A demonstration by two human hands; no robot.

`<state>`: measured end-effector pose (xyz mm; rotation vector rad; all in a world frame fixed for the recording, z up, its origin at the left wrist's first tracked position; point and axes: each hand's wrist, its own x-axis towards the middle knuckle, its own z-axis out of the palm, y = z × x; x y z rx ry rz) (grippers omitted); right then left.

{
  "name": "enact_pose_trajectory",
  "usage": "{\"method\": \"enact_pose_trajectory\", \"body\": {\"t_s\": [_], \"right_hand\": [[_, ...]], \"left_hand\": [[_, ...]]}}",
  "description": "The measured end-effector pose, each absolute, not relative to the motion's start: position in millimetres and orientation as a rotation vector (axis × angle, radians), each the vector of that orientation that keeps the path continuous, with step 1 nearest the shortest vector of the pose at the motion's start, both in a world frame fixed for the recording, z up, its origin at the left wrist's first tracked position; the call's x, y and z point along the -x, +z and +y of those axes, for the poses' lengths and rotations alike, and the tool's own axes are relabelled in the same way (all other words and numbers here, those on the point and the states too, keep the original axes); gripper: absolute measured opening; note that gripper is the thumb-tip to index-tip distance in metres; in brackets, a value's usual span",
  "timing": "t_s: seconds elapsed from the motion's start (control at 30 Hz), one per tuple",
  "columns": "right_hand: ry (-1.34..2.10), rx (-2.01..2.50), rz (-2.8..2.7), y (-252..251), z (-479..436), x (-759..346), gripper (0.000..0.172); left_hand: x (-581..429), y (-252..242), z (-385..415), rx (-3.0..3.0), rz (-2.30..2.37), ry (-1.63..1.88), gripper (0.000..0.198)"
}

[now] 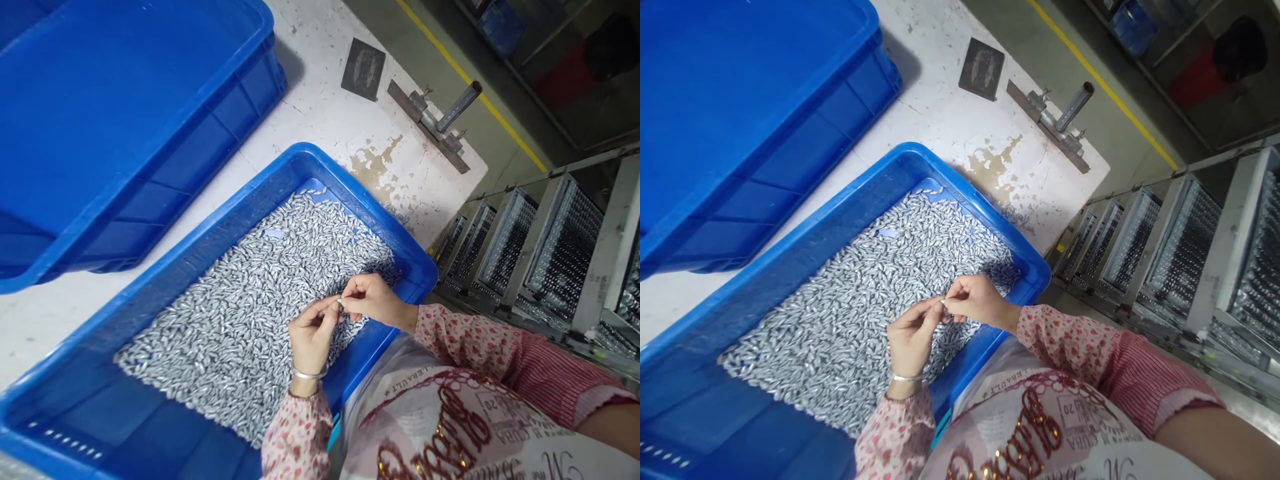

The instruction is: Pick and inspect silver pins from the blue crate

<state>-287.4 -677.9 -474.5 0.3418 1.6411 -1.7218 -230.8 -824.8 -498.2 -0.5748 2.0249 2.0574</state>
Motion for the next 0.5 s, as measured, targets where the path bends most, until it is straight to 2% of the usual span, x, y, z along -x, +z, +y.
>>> {"method": "enact_pose_trajectory", "body": {"t_s": [0.33,0.5], "right_hand": [[-1.823,-0.413,1.403,-483.6,-678.2,283.4,0.01],[-1.822,-0.392,1.454,-482.2,-677.6,284.3,0.011]], "left_hand": [[232.1,-496.5,-824.9,0.603,2.021,2.034,0.024],[228.8,-499.6,-823.9,0.617,1.927,2.093,0.025]]}}
